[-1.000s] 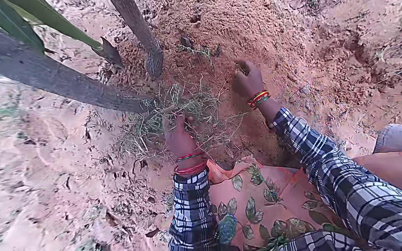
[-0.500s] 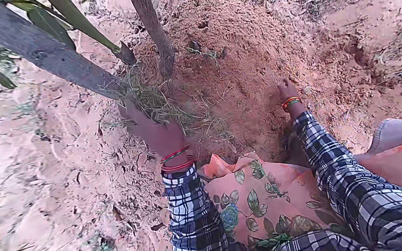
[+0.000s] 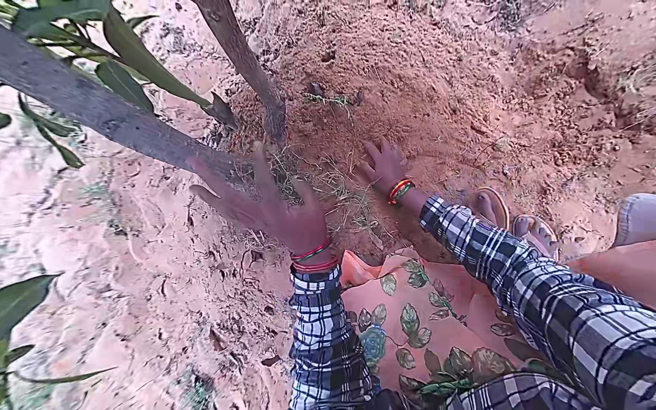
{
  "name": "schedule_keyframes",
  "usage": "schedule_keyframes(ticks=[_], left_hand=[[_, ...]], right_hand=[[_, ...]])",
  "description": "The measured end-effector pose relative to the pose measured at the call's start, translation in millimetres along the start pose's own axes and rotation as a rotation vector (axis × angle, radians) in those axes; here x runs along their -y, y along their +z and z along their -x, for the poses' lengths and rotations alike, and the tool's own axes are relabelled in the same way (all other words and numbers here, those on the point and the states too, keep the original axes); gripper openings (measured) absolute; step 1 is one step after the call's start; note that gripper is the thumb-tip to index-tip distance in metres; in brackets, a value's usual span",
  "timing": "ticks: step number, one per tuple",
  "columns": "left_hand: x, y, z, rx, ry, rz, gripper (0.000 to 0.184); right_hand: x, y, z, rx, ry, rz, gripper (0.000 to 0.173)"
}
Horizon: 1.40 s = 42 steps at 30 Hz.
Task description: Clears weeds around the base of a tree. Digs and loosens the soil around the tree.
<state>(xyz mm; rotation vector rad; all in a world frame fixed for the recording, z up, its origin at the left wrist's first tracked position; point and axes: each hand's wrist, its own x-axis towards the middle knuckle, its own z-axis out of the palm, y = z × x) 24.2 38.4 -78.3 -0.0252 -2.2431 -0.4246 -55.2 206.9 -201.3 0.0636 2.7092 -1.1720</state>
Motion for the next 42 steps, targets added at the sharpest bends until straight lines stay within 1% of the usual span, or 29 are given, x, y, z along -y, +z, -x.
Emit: schedule_keyframes(ticks=[1,2,3,4,5,6,7,8,9,10,12,13,16,17,18,20,22,24,25,26,27,29,32,33,35,37,38,40,42], left_hand=[[-16,3,3,-0.056,0.102,0.089,0.043],[-36,6,11,-0.051,0.150,0.195,0.033],[-55,13,24,0.031,0.154,0.311,0.028],[-70,21,38,0.204,0.135,0.417,0.028],[-81,29,53,0.464,0.096,0.470,0.030],[-89,36,65,0.795,0.051,0.457,0.031],[-94,46,77,1.107,0.047,0.372,0.029],[-98,58,91,1.336,0.098,0.246,0.029],[-99,70,105,1.456,0.165,0.159,0.028],[-99,82,118,1.529,0.244,0.071,0.030],[-97,93,130,1.551,0.342,-0.023,0.032],[-95,96,128,1.537,0.331,-0.025,0.033],[-82,103,108,1.492,0.214,-0.007,0.036],[-76,105,100,1.482,0.145,0.005,0.037],[-70,106,90,1.467,0.070,0.022,0.037],[-61,104,65,1.420,-0.071,0.074,0.037],[-46,102,44,1.275,-0.173,0.095,0.037],[-30,98,32,1.100,-0.235,0.045,0.039],[-27,94,29,1.062,-0.223,-0.016,0.040],[-28,89,30,1.058,-0.190,-0.051,0.040],[-36,84,36,1.093,-0.141,-0.061,0.040],[-66,77,58,1.232,-0.019,0.001,0.040],[-114,76,97,1.497,0.249,0.133,0.040],[-122,77,109,1.588,0.320,0.127,0.038],[-120,85,123,1.703,0.377,0.058,0.033],[-102,100,121,1.701,0.373,0.009,0.032],[-93,106,114,1.677,0.347,-0.004,0.034],[-78,118,100,1.596,0.269,-0.016,0.038],[-64,121,86,1.502,0.174,0.014,0.041]], right_hand=[[3,4,11,0.019,-0.143,-0.019,0.052],[-2,7,19,-0.011,-0.291,-0.061,0.045],[-14,9,24,-0.099,-0.417,-0.150,0.038],[-30,8,26,-0.230,-0.468,-0.239,0.036],[-50,2,25,-0.311,-0.386,-0.284,0.038],[-71,-8,26,-0.358,-0.219,-0.271,0.039],[-92,-21,28,-0.368,-0.010,-0.248,0.041],[-110,-33,30,-0.350,0.179,-0.229,0.044],[-127,-41,29,-0.320,0.308,-0.204,0.048],[-139,-42,28,-0.273,0.394,-0.185,0.052],[-143,-31,29,-0.133,0.470,-0.118,0.055],[-135,-24,26,-0.082,0.477,-0.089,0.058],[-87,-13,15,-0.087,0.484,-0.150,0.058],[-67,-13,11,-0.093,0.465,-0.181,0.057],[-47,-13,8,-0.090,0.434,-0.207,0.055],[-15,-12,1,-0.090,0.310,-0.281,0.050],[7,-17,-1,-0.073,0.136,-0.438,0.048],[15,-33,1,-0.073,-0.040,-0.656,0.044],[11,-44,1,-0.089,-0.082,-0.715,0.041],[4,-55,2,-0.117,-0.092,-0.723,0.040],[-9,-64,2,-0.159,-0.069,-0.702,0.038],[-51,-77,0,-0.199,0.066,-0.614,0.041],[-117,-79,5,-0.214,0.390,-0.537,0.051],[-135,-75,9,-0.216,0.476,-0.488,0.053],[-157,-60,10,-0.204,0.565,-0.328,0.054],[-152,-42,8,-0.154,0.571,-0.188,0.057],[-141,-33,3,-0.136,0.564,-0.148,0.062],[-101,-26,-3,-0.106,0.579,-0.143,0.067],[-61,-24,-6,-0.100,0.498,-0.186,0.063]])
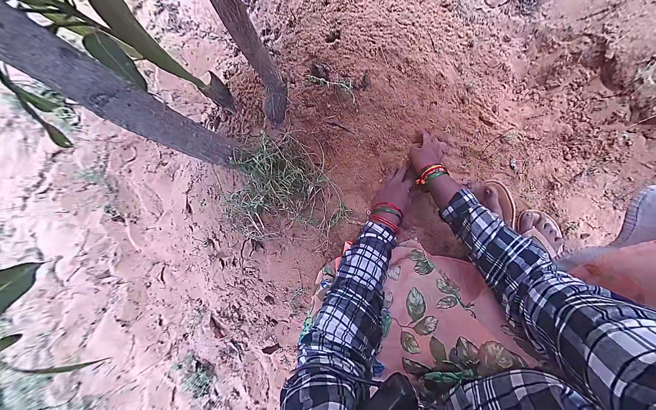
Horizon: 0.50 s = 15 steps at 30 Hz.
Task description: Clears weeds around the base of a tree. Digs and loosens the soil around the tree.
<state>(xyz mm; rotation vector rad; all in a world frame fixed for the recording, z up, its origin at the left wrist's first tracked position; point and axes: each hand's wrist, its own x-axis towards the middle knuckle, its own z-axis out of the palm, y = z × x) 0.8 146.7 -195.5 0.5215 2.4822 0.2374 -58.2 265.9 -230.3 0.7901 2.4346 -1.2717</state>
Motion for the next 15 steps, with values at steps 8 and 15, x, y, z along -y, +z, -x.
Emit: schedule_keyframes(ticks=[8,15], left_hand=[[38,-47,24,-0.386,-0.349,0.042,0.063],[-13,-1,34,-0.333,-0.119,-0.021,0.046]], right_hand=[[51,-44,34,0.344,-0.671,-0.283,0.034],[-99,-155,-57,-0.011,-0.021,-0.336,0.037]])
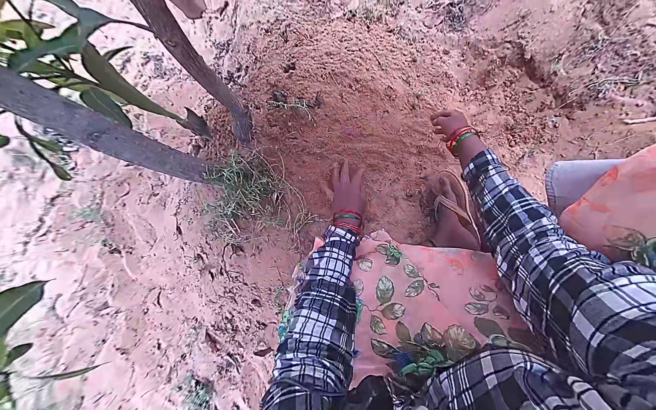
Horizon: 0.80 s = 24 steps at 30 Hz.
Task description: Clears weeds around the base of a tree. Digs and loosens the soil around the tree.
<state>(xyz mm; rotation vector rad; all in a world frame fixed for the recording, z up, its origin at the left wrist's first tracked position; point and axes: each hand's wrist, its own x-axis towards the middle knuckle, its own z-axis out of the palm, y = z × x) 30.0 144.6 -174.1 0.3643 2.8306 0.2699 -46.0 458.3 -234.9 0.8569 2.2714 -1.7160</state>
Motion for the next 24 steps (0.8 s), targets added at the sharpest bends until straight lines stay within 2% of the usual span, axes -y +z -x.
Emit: schedule_keyframes(ticks=[3,5,8,10,14,16,18,21,24], left_hand=[[-49,22,-4,0.210,0.229,-0.092,0.043],[-66,36,-30,0.294,0.280,-0.117,0.048],[-84,56,-81,0.381,0.305,-0.166,0.048],[-97,69,-115,0.448,0.328,-0.146,0.047],[-113,107,-164,0.519,0.479,-0.241,0.047],[-115,107,-181,0.539,0.462,-0.256,0.046],[-105,97,-197,0.479,0.419,-0.281,0.043],[-74,55,-216,0.352,0.317,-0.374,0.047],[-36,2,-216,0.226,0.143,-0.366,0.050]], right_hand=[[-52,-43,-23,-0.266,0.175,-0.166,0.040],[-58,-51,-24,-0.313,0.197,-0.234,0.041],[-61,-47,-33,-0.261,0.183,-0.146,0.036],[-59,-46,-50,-0.212,0.157,-0.050,0.042],[-75,-42,-98,-0.124,0.208,0.282,0.059],[-80,-26,-118,0.019,0.206,0.563,0.056],[-62,1,-124,0.139,0.137,0.823,0.043],[2,59,-118,0.198,0.099,0.770,0.059],[62,115,-87,0.210,-0.030,0.694,0.061]])
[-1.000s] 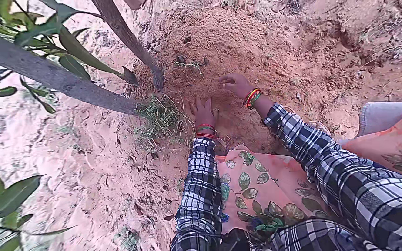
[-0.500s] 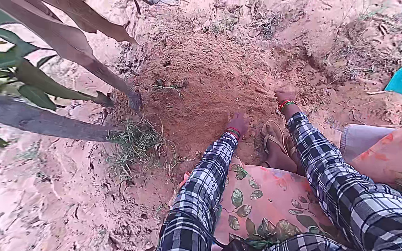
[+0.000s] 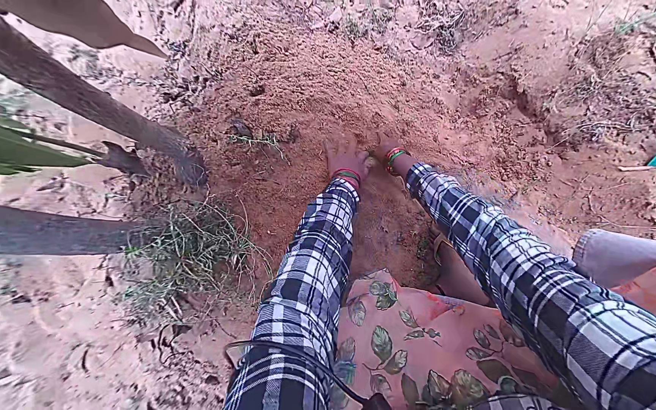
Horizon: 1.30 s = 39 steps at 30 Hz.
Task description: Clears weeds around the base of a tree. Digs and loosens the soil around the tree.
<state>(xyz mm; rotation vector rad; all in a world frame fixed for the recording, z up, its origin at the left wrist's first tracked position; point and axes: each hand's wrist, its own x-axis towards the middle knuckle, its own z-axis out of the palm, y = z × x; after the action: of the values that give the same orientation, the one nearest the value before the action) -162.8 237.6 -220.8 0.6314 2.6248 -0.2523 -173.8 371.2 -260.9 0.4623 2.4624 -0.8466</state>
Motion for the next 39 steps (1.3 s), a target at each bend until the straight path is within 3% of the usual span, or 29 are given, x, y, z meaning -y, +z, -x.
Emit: schedule_keyframes(ticks=[3,6,9,11,14,17,21,24,26,29,31,35,39], left_hand=[[39,-16,36,-0.077,-0.114,0.022,0.052],[43,-19,82,-0.046,-0.198,0.078,0.056],[31,-24,130,0.062,-0.208,0.163,0.051],[28,-32,157,0.037,-0.169,0.164,0.043],[48,-37,170,-0.255,-0.189,0.245,0.044],[67,-39,151,-0.471,-0.186,0.289,0.044],[68,-42,101,-0.508,-0.019,0.143,0.037],[81,-60,67,-0.425,-0.166,0.130,0.053],[99,-69,49,-0.335,-0.285,0.167,0.060],[120,-75,39,-0.229,-0.350,0.225,0.061],[124,-76,42,-0.202,-0.400,0.260,0.064],[123,-65,46,-0.235,-0.422,0.301,0.065],[120,-64,67,-0.260,-0.390,0.358,0.064]], right_hand=[[56,14,40,-0.049,-0.137,-0.091,0.062],[82,37,81,-0.079,-0.381,-0.066,0.059],[64,49,114,-0.023,-0.669,-0.108,0.060],[32,47,129,-0.014,-0.762,-0.269,0.056],[-34,33,115,-0.158,-0.574,-0.434,0.052],[-101,9,68,-0.339,-0.140,-0.378,0.051],[-154,-17,23,-0.257,0.174,-0.195,0.071],[-164,-28,1,-0.129,0.272,-0.147,0.075],[-161,-32,-27,-0.061,0.200,-0.118,0.071],[-119,-37,-81,-0.051,0.011,-0.068,0.083],[-42,-44,-85,-0.038,-0.083,-0.012,0.081],[104,-43,-51,-0.067,-0.295,0.069,0.063],[167,-12,14,-0.083,-0.522,0.124,0.074]])
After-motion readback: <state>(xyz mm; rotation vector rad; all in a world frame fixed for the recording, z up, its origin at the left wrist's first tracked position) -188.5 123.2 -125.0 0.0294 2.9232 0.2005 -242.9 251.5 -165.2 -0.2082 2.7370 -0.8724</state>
